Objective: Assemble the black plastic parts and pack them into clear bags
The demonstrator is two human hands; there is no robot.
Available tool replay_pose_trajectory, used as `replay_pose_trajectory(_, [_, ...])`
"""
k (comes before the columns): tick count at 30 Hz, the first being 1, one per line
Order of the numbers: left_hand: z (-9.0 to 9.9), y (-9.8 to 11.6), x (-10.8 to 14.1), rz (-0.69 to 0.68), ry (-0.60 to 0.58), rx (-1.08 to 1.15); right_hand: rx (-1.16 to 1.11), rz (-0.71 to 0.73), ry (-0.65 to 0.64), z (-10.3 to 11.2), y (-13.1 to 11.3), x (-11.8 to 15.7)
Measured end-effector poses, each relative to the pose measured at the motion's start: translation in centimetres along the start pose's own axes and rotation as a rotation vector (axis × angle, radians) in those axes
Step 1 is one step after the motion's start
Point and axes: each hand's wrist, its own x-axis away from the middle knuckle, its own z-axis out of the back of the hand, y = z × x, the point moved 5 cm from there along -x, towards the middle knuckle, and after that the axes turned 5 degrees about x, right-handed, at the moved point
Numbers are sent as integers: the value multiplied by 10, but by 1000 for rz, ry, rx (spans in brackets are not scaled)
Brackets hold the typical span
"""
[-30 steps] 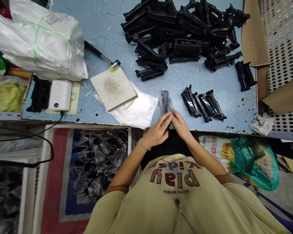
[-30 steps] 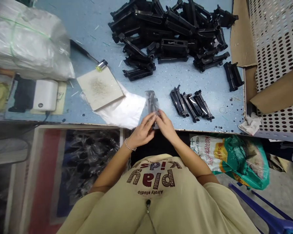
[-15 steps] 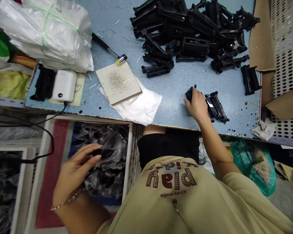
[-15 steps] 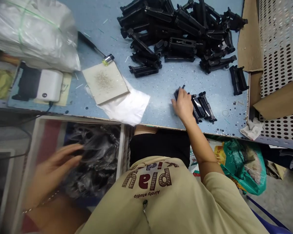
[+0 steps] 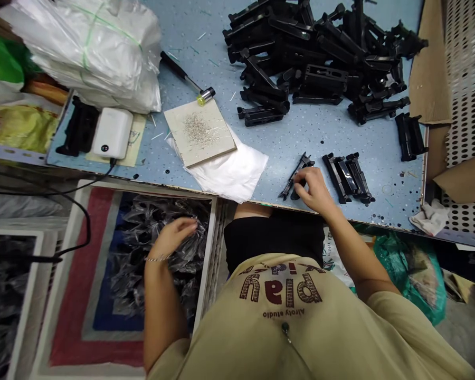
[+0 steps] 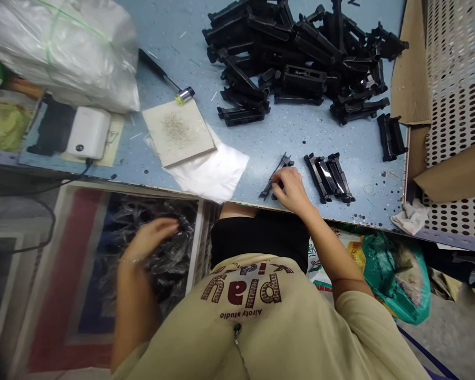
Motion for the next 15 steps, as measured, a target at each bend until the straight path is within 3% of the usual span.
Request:
replay_pose_trajectory(2, [-20, 7, -29, -87, -45, -13, 112, -38, 19, -7, -4, 0])
replay_pose_trajectory(5, [-69, 28, -80, -386, -22, -201, 194, 66, -97, -22, -13, 3])
replay_pose_trajectory(8, [-108, 37, -117, -515, 10, -380, 237, 20, -42, -16, -2, 16])
replay_pose_trajectory(10, [-115, 33, -129, -516, -28, -377, 265, -145, 21, -4, 17, 31])
replay_pose_trajectory(13, [-103, 26, -133, -449, -87, -254, 215, -379, 12, 9, 41, 50])
replay_pose_trajectory(15, [-93, 25, -133, -388, -91, -170, 32, -482, -8, 13, 46, 54])
